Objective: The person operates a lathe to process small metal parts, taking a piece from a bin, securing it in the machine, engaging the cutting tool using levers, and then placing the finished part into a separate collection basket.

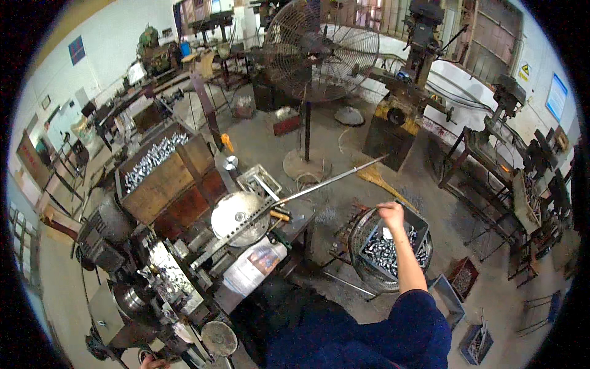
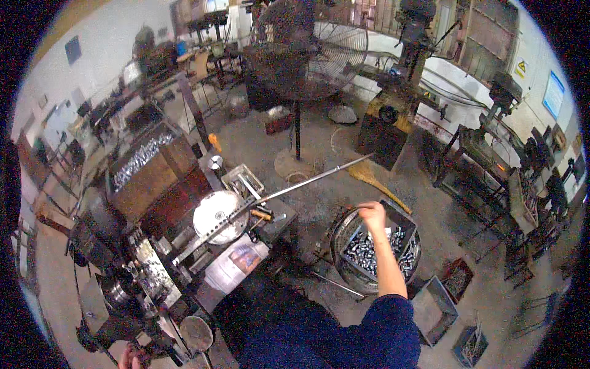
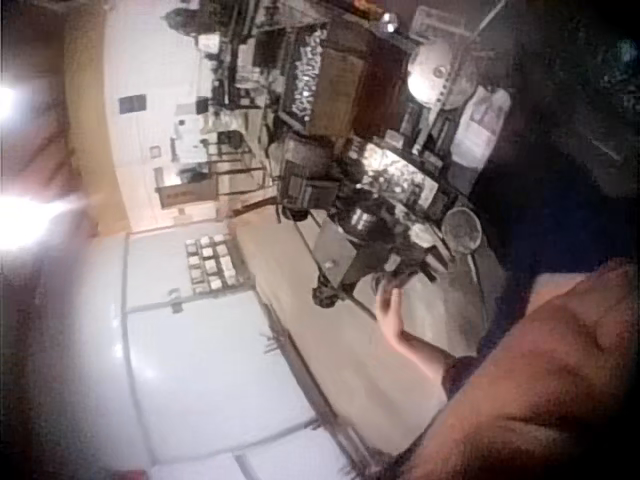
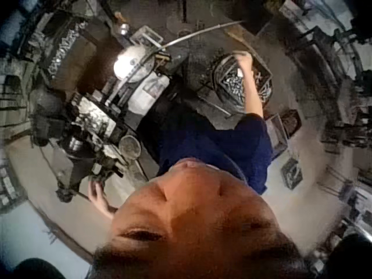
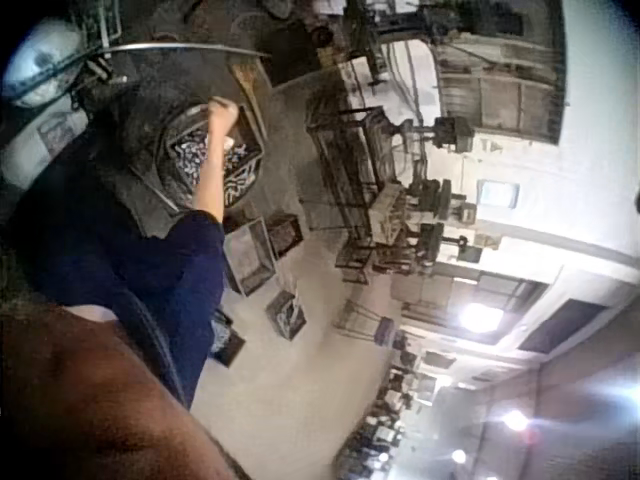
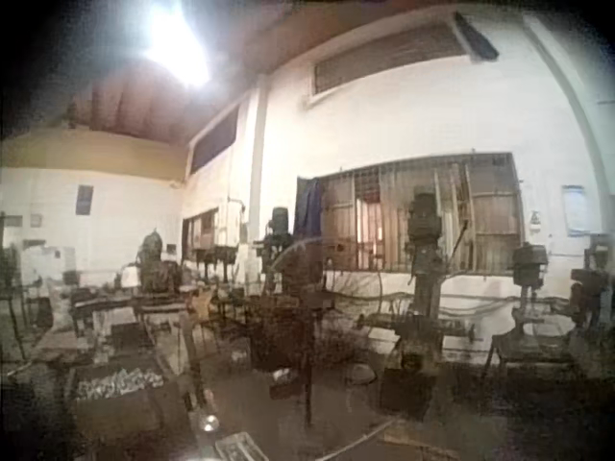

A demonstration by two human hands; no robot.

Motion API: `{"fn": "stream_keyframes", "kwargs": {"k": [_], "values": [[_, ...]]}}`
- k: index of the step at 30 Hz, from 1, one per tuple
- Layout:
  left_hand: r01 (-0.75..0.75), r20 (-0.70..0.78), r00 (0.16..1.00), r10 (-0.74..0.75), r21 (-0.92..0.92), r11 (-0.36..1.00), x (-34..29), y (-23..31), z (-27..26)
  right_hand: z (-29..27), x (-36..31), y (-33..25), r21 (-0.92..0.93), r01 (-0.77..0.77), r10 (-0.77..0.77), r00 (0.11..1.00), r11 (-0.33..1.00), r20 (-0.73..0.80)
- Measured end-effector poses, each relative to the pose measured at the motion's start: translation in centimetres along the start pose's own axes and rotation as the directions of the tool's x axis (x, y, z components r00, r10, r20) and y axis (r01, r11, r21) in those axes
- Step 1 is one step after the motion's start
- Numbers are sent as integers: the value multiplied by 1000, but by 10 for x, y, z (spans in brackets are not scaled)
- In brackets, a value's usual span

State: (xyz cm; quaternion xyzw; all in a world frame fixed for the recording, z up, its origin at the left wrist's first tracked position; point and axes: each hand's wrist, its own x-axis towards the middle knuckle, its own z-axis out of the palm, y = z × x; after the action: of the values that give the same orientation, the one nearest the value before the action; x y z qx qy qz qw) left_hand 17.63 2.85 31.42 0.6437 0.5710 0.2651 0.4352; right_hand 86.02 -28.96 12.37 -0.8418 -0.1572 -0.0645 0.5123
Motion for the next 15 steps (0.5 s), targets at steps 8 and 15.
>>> {"fn": "stream_keyframes", "kwargs": {"k": [8, 15], "values": [[-181, 68, 958, 277, -608, 773, 86, 74, 162, 162, -64, -244, 873, -348, -477, 736, 341, 480], [148, 479, 784, 394, -761, 631, 91, 85, 210, 220, -162, -334, 710, -679, -746, 371, 188, 553]]}}
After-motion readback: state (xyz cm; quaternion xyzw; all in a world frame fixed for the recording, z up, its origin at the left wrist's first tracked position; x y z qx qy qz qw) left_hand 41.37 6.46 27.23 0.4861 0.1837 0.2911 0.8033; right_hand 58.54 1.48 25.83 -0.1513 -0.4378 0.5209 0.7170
